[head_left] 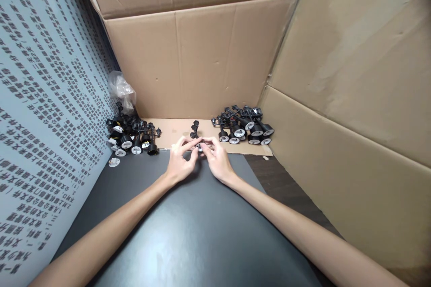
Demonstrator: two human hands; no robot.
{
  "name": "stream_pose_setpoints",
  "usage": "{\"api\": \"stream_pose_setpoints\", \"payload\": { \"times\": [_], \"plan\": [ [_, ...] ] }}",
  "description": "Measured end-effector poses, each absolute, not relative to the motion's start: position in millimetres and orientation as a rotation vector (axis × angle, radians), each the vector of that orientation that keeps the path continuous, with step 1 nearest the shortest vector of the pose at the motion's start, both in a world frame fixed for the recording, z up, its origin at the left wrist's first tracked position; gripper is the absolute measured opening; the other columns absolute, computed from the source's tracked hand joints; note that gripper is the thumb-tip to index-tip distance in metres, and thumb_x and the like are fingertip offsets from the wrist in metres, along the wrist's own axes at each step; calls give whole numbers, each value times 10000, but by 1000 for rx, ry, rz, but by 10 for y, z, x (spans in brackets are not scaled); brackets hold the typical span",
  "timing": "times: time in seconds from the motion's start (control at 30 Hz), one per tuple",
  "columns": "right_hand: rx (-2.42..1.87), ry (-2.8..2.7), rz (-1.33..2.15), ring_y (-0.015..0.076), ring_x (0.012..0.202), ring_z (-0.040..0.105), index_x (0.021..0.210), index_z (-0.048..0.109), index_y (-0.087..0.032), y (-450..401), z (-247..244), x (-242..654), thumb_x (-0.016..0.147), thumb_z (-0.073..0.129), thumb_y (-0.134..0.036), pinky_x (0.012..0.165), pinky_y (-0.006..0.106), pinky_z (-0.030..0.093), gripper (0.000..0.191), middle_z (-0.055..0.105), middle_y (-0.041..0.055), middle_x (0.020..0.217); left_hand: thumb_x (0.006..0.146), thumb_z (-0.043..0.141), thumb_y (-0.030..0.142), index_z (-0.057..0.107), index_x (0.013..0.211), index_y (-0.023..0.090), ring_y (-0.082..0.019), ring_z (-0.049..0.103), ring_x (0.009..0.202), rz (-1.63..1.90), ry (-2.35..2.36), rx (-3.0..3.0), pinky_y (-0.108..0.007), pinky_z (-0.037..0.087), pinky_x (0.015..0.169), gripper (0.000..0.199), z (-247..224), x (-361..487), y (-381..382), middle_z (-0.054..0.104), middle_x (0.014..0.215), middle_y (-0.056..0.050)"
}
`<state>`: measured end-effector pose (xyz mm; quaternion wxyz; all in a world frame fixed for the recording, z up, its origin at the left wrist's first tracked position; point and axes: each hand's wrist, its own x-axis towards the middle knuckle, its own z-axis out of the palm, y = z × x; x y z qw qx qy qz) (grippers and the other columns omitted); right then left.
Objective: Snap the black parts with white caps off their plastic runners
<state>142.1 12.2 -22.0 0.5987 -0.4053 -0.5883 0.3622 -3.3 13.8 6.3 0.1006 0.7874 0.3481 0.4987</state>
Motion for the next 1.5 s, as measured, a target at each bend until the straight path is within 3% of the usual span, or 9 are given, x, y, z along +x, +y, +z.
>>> {"api": "stream_pose_setpoints", "payload": {
  "times": [0.47, 0.87, 1.1, 1.5],
  "plan": [
    [-1026, -1454, 758, 213, 830, 641, 1018, 552, -189, 125, -228, 1433, 921, 501, -421, 747, 378, 555, 256, 639, 95, 944, 865, 584, 147, 740, 1072, 217, -134, 632, 803, 1548, 1059, 2340, -295, 527, 772, 268, 12, -10, 163, 664, 874, -24],
    [-1021, -1420, 761, 218, 901, 645, 1064, 572, -182, 117, -235, 1420, 908, 536, -450, 774, 365, 550, 313, 647, 110, 1005, 850, 602, 140, 743, 1057, 214, -120, 649, 786, 1592, 1064, 2276, -272, 553, 775, 261, 28, 5, 157, 675, 888, -24],
    [-1014, -1419, 836, 210, 911, 654, 1140, 582, -181, 118, -215, 1415, 904, 549, -470, 754, 338, 547, 375, 668, 109, 1032, 886, 592, 206, 730, 1067, 200, -106, 676, 795, 1561, 1015, 2115, -238, 601, 730, 228, 20, 4, 169, 663, 1002, -52],
    [-1002, -1461, 833, 226, 1026, 654, 1241, 562, -206, 149, -257, 1420, 911, 538, -365, 836, 376, 561, 367, 667, 124, 1162, 912, 570, 216, 711, 1098, 214, -121, 678, 850, 1571, 1039, 2097, -257, 625, 739, 234, -1, 9, 185, 661, 1028, -51]
  ]
}}
